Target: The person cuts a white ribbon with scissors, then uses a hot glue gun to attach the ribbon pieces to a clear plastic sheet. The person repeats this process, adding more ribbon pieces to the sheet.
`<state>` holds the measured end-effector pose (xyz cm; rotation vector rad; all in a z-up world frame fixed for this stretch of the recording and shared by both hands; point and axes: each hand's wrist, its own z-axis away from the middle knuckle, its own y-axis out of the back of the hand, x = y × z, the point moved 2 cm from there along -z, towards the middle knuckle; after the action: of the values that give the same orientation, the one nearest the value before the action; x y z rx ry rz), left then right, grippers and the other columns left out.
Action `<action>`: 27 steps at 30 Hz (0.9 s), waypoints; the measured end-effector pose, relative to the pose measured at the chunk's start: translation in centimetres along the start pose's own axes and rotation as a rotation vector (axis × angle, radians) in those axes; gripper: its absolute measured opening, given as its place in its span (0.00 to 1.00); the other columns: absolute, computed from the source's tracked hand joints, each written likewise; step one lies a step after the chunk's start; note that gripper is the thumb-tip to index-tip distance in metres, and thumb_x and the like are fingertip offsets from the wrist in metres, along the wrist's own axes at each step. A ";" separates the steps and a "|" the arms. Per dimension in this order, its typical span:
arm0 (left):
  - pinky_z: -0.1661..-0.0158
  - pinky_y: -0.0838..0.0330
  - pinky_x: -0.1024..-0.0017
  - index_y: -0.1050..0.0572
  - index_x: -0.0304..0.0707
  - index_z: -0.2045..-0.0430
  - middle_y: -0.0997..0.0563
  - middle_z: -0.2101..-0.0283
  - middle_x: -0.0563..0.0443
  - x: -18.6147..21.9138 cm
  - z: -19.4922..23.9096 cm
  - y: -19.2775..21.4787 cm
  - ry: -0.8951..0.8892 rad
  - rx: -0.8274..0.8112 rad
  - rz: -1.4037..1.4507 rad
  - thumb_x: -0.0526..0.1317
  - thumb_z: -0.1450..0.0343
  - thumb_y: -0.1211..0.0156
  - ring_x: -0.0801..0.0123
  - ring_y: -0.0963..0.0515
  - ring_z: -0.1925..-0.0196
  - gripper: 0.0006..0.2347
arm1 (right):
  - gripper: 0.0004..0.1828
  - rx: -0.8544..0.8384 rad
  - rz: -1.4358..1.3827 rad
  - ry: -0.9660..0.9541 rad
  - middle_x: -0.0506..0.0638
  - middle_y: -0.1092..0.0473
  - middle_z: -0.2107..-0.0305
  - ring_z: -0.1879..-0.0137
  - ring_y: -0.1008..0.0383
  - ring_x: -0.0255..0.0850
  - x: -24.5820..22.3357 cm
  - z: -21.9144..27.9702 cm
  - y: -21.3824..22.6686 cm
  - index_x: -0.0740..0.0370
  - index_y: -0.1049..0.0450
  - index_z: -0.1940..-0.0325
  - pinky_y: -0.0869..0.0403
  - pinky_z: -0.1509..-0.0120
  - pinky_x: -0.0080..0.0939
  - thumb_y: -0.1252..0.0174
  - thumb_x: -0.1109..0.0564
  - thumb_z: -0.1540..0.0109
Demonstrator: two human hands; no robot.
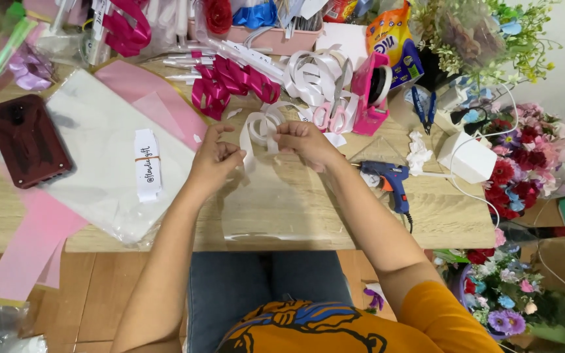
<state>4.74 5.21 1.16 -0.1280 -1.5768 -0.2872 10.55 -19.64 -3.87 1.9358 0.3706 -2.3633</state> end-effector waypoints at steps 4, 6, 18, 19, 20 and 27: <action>0.60 0.28 0.74 0.28 0.41 0.46 0.22 0.71 0.49 0.3 -0.9 0.2 -0.031 0.020 -0.043 0.33 0.27 0.43 0.70 0.24 0.66 0.14 | 0.10 0.021 0.038 0.034 0.48 0.27 0.74 0.69 0.23 0.31 -4.0 1.0 -1.7 0.69 0.24 0.54 0.21 0.64 0.29 0.37 0.65 0.39; 0.61 0.27 0.73 0.17 0.45 0.58 0.18 0.70 0.48 -0.7 -1.6 0.3 -0.005 0.054 -0.107 0.33 0.27 0.44 0.70 0.22 0.66 0.09 | 0.12 -0.006 0.023 0.053 0.50 0.26 0.73 0.68 0.23 0.33 -5.5 1.3 -2.5 0.70 0.23 0.53 0.21 0.64 0.30 0.36 0.66 0.40; 0.60 0.25 0.73 0.18 0.36 0.56 0.17 0.68 0.47 -3.4 -1.8 0.2 0.049 0.016 -0.044 0.34 0.33 0.35 0.70 0.21 0.64 0.12 | 0.11 -0.014 -0.067 -0.008 0.52 0.25 0.69 0.64 0.20 0.36 -0.9 -0.5 -0.6 0.71 0.24 0.53 0.17 0.55 0.37 0.36 0.64 0.38; 0.60 0.25 0.73 0.18 0.36 0.56 0.17 0.68 0.47 -3.0 -1.8 0.2 0.050 0.017 -0.044 0.34 0.33 0.35 0.70 0.21 0.64 0.12 | 0.11 -0.015 -0.067 -0.008 0.52 0.25 0.69 0.64 0.20 0.36 -1.0 0.0 -0.7 0.71 0.24 0.53 0.17 0.55 0.37 0.36 0.64 0.38; 0.59 0.25 0.73 0.18 0.35 0.55 0.17 0.67 0.45 -2.6 -1.7 0.1 0.057 0.009 -0.050 0.33 0.32 0.36 0.69 0.20 0.63 0.12 | 0.12 -0.017 -0.036 -0.018 0.51 0.26 0.69 0.65 0.22 0.34 -1.1 0.5 -0.8 0.71 0.24 0.53 0.20 0.60 0.30 0.36 0.64 0.39; 0.54 0.23 0.68 0.20 0.30 0.56 0.17 0.63 0.40 -1.8 -2.2 -0.2 0.055 -0.028 -0.071 0.31 0.33 0.36 0.62 0.17 0.55 0.12 | 0.20 -0.005 0.067 0.010 0.51 0.25 0.67 0.69 0.23 0.32 -0.8 1.7 -1.7 0.68 0.28 0.50 0.25 0.70 0.22 0.31 0.64 0.43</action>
<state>6.83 4.61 -0.64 -0.0853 -1.5254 -0.3652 8.78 -18.40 -2.56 1.9264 0.3066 -2.3104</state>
